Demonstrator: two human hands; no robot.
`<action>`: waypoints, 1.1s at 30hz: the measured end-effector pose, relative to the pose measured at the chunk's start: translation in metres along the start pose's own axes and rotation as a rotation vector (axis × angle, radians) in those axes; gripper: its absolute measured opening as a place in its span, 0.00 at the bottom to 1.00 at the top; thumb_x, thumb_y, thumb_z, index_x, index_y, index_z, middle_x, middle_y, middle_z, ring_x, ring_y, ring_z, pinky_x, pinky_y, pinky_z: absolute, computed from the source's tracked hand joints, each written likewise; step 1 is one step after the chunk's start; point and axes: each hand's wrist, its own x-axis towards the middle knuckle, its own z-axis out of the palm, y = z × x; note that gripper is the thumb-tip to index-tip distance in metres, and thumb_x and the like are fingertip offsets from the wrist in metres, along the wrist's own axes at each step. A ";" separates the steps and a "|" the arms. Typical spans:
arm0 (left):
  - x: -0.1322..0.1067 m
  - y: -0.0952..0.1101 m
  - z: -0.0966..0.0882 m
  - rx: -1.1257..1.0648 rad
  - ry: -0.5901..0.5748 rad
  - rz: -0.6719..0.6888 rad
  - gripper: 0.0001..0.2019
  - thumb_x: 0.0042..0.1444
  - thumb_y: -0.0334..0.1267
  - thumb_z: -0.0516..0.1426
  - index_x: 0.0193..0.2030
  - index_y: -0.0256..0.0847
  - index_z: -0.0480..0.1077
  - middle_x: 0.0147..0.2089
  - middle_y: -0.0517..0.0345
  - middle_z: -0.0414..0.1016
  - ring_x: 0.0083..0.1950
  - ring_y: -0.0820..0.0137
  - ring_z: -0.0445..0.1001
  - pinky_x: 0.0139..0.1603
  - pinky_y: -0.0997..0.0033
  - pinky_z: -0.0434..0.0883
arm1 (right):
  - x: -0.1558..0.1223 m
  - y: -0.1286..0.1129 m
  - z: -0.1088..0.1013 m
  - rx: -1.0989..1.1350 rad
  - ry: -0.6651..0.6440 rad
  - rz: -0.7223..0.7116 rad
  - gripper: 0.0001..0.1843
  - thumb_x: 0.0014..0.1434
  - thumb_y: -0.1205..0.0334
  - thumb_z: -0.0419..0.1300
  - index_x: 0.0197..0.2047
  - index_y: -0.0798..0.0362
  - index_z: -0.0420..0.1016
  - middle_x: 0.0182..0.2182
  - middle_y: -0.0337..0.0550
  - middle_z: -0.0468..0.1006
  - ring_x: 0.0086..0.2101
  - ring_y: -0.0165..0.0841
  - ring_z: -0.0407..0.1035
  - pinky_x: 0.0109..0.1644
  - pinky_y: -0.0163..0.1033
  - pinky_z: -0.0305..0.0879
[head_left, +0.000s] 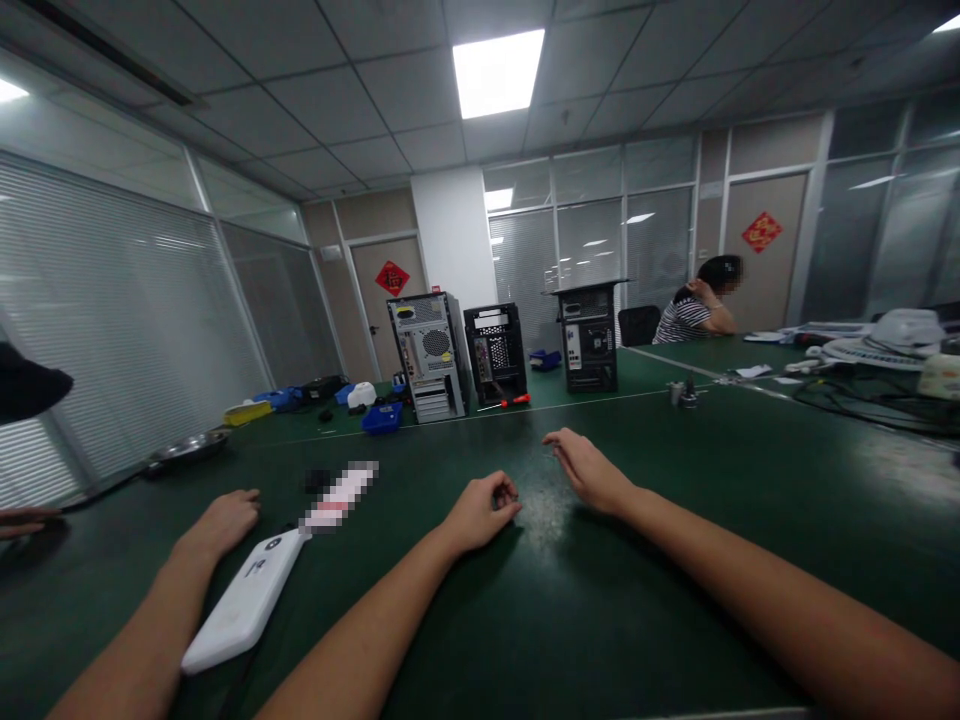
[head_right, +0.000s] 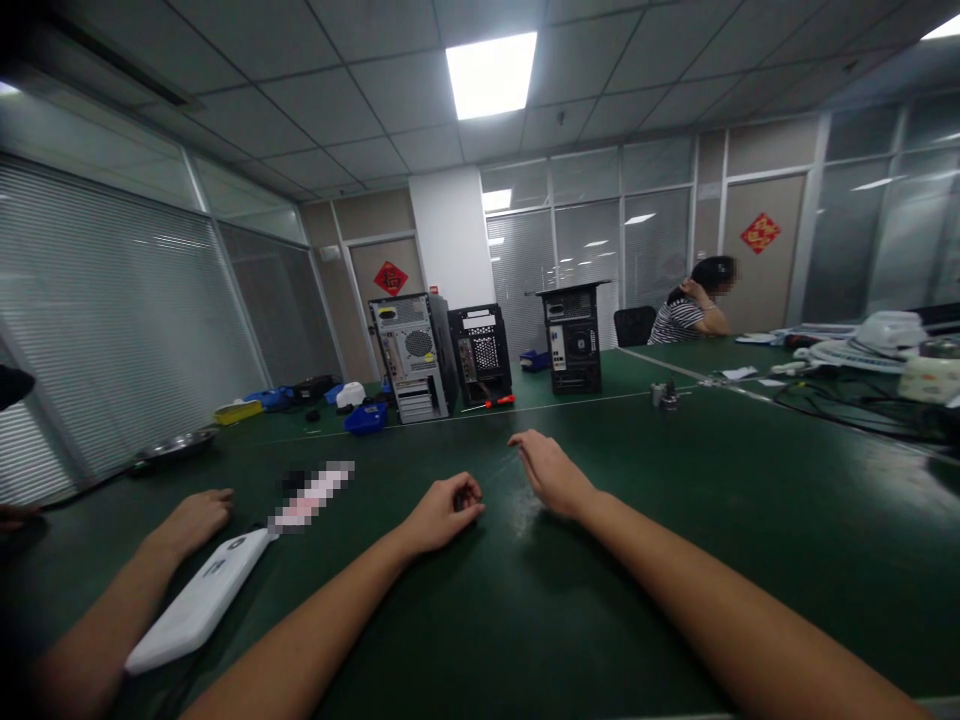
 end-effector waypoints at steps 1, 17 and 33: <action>0.000 0.002 0.000 -0.004 -0.004 0.000 0.08 0.58 0.39 0.61 0.40 0.37 0.71 0.34 0.58 0.73 0.35 0.71 0.71 0.37 0.74 0.66 | 0.000 -0.008 -0.001 -0.010 -0.037 -0.035 0.15 0.68 0.64 0.50 0.56 0.52 0.66 0.48 0.50 0.73 0.47 0.39 0.68 0.53 0.47 0.64; -0.002 0.011 0.001 0.011 -0.068 0.016 0.10 0.59 0.43 0.60 0.36 0.36 0.72 0.33 0.61 0.73 0.34 0.71 0.68 0.36 0.74 0.62 | -0.004 -0.040 0.023 -0.116 -0.307 -0.302 0.07 0.64 0.64 0.56 0.46 0.53 0.69 0.41 0.45 0.75 0.42 0.36 0.66 0.47 0.41 0.55; -0.002 0.003 -0.004 0.048 -0.059 0.009 0.17 0.63 0.46 0.55 0.49 0.36 0.75 0.37 0.56 0.76 0.35 0.70 0.71 0.37 0.73 0.66 | -0.020 0.105 -0.028 -0.351 -0.184 0.421 0.19 0.72 0.54 0.42 0.45 0.53 0.70 0.44 0.52 0.78 0.44 0.41 0.72 0.45 0.44 0.61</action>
